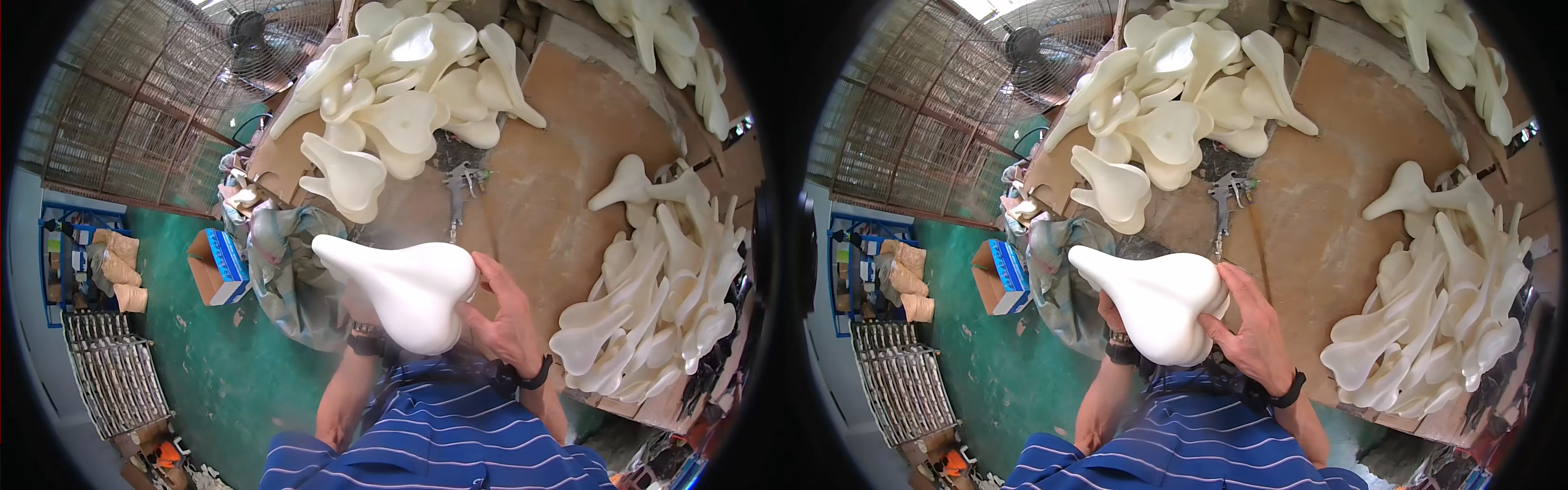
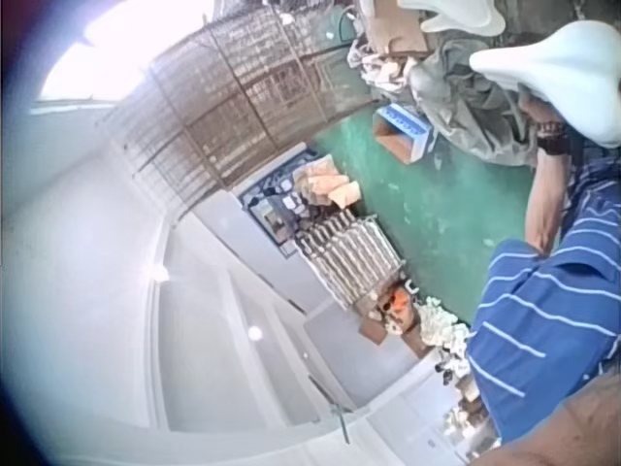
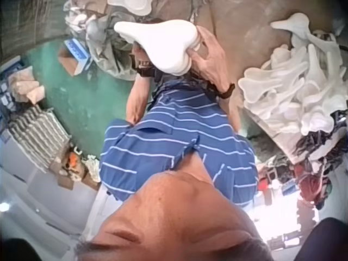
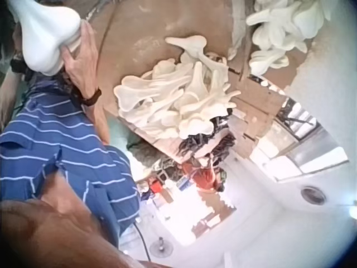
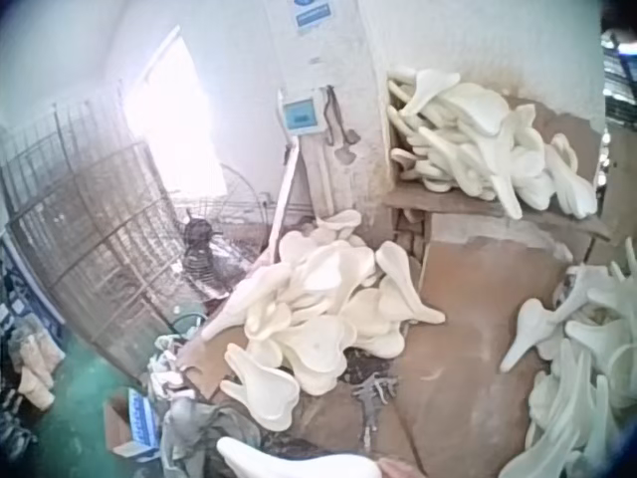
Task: The person retrieves white bicycle seats from a large woven sack and places them onto a wooden table. They repeatedly pick up individual seats, inspect them, and arrange them into neat rows on the table surface. The person also handles a cardboard box and continues to sort the seats throughout the clip.
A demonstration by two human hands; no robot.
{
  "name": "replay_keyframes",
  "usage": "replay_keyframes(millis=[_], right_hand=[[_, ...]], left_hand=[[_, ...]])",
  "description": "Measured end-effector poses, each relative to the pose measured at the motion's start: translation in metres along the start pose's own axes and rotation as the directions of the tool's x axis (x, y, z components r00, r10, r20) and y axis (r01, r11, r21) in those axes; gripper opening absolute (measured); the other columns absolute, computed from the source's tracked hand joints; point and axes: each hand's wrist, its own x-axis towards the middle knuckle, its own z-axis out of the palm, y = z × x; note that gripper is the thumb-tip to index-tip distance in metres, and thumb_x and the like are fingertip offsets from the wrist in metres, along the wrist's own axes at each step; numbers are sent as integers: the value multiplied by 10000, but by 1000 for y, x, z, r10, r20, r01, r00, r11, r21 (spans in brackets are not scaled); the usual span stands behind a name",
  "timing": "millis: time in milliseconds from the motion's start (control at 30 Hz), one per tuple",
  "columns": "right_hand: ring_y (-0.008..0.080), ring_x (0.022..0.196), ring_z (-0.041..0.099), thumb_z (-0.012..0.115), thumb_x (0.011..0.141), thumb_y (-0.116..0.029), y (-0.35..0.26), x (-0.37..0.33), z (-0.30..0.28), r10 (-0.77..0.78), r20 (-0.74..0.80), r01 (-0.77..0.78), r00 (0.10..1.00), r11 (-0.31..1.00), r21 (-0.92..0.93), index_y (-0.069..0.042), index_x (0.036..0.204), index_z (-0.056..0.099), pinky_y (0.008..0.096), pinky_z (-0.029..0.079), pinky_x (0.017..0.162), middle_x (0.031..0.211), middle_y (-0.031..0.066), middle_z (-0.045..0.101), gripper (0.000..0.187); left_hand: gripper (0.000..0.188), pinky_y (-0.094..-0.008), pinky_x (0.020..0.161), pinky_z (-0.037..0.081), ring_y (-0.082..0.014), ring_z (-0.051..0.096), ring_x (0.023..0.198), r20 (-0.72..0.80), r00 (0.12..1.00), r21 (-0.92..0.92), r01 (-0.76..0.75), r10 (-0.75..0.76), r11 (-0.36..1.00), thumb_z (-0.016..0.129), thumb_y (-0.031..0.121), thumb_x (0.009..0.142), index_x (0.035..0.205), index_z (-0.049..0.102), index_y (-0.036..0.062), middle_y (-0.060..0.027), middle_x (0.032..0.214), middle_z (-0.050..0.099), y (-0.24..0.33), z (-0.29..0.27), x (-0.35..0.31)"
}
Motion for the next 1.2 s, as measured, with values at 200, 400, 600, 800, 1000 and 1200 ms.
replay_keyframes(millis=[200, 400, 600, 800, 1000, 1200], right_hand=[[404, 1337, 533, 757, 880, -170, -1, 0, -12, -18, -28, 16, 999, 998, -66, 21, 1435, 517, 446, 433, 1119, 1473, 231, 531, 634], [399, 1351, 500, 788, 833, -187, -17, -3, -10, -235, -13, 221, 972, 929, -295, -6, 1432, 527, 474, 396, 1150, 1458, 198, 537, 678], [428, 1408, 403, 900, 644, -359, 26, 8, 35, -218, -7, 185, 976, 845, -501, 29, 1535, 344, 558, 329, 1174, 1509, 223, 413, 1120], [443, 1434, 351, 918, 575, -393, 77, 12, 30, -157, -62, 116, 986, 896, -429, 78, 1544, 246, 621, 267, 1181, 1484, 251, 396, 1269], [431, 1378, 457, 805, 705, -266, 149, 20, 3, -74, -257, 3, 964, 964, -267, 39, 1566, 264, 540, 297, 1196, 1416, 281, 500, 1062], [264, 1381, 506, 719, 679, -64, 152, 79, -146, 111, -367, 18, 924, 944, 331, -18, 1575, 356, 353, 350, 1178, 1476, 180, 546, 967]], left_hand=[[769, -595, 1125, 431, -422, 567, 1306, -20, 999, 80, -37, 38, 996, 654, 526, 922, 1485, 488, 30, -207, 1451, 578, 3, 12, 3], [714, -561, 1158, 402, -400, 545, 1328, -88, 995, -28, 44, -46, 999, 691, 390, 908, 1480, 477, 21, -178, 1443, 582, 25, 78, 1], [651, -467, 1139, 428, -295, 548, 1319, -67, 985, 106, 165, -159, 981, 721, 114, 868, 1465, 483, 12, -127, 1414, 580, 26, 156, 4], [537, -361, 926, 561, -216, 674, 1066, -193, 981, 485, 84, 13, 871, 850, 26, 771, 1267, 646, 15, -85, 1174, 706, 6, 206, 6], [756, -387, 1006, 525, -235, 641, 1139, 189, 977, 788, -90, -99, 610, 851, 62, 782, 1439, 480, 7, -89, 1257, 656, -14, 236, 18], [486, -350, 1042, 489, -211, 616, 1191, 148, 937, 622, 162, -317, 766, 706, -38, 884, 1349, 566, -23, -113, 1278, 647, 10, 260, 15]])
